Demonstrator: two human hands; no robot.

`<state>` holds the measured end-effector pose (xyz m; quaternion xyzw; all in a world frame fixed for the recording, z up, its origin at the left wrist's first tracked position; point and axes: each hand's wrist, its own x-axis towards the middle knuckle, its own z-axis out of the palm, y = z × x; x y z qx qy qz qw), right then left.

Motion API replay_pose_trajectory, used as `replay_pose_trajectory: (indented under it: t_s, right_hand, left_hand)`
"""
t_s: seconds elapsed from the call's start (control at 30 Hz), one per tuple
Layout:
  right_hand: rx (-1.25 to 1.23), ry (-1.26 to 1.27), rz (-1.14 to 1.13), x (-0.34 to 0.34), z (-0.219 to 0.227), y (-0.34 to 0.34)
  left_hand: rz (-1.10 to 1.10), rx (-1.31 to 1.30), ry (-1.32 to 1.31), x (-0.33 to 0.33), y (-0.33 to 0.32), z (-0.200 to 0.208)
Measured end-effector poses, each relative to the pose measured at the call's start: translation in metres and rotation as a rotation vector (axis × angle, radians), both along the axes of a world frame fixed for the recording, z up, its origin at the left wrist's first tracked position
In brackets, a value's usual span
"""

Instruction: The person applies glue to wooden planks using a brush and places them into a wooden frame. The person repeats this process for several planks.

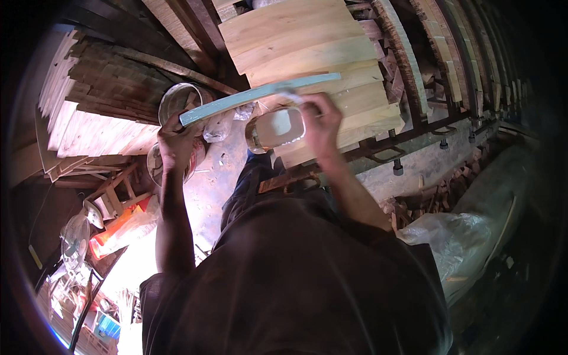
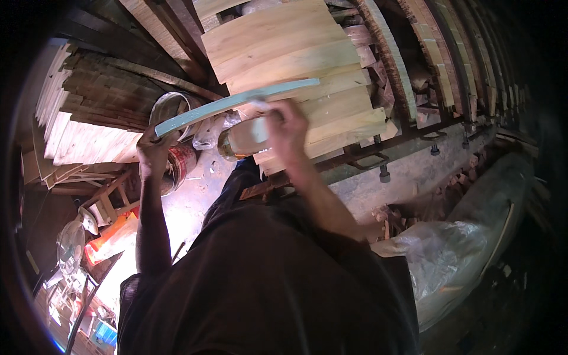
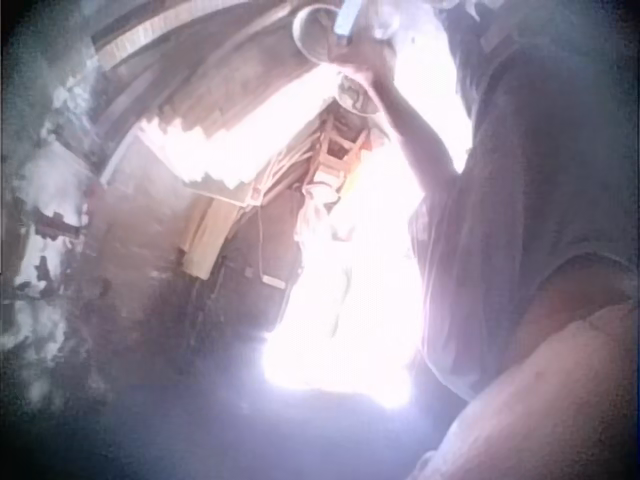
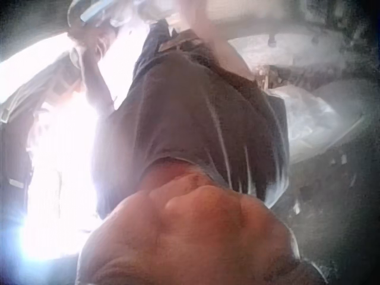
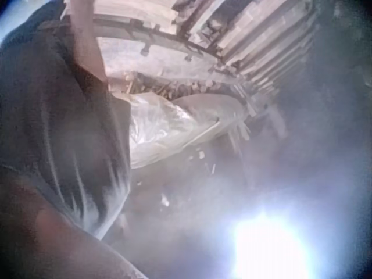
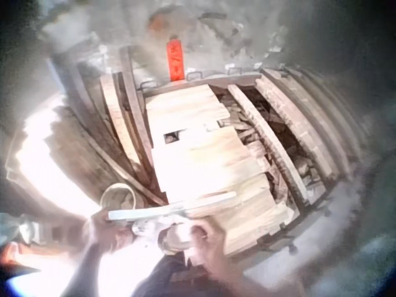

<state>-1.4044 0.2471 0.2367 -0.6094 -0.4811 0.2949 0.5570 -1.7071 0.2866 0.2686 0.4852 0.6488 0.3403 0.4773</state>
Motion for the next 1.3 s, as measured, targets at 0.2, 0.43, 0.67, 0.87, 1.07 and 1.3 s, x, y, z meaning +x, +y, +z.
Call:
replay_pose_trajectory:
  t_s: [0.2,0.43,0.67,0.87,1.07,1.3]
  right_hand:
    - [-0.067,0.351,0.019,-0.003,0.018,0.003]
    - [-0.162,0.141,-0.321,0.16,-0.097,0.036]
    - [-0.168,0.132,-0.332,0.129,-0.064,0.039]
    - [-0.026,-0.158,0.012,0.001,0.012,0.007]
    - [0.382,-0.091,0.399,-0.101,0.098,0.005]
    - [-0.109,0.541,0.352,-0.09,0.099,0.002]
  left_hand:
    - [-0.04,0.011,0.098,-0.003,0.003,0.0]
    - [-0.049,0.006,0.067,-0.009,0.007,-0.013]
    - [-0.019,-0.025,0.175,-0.005,-0.002,0.001]
    - [0.012,0.032,0.039,0.009,-0.006,0.009]
    - [0.013,0.058,-0.297,0.012,-0.014,0.009]
    - [-0.002,0.123,0.176,0.017,-0.017,0.018]
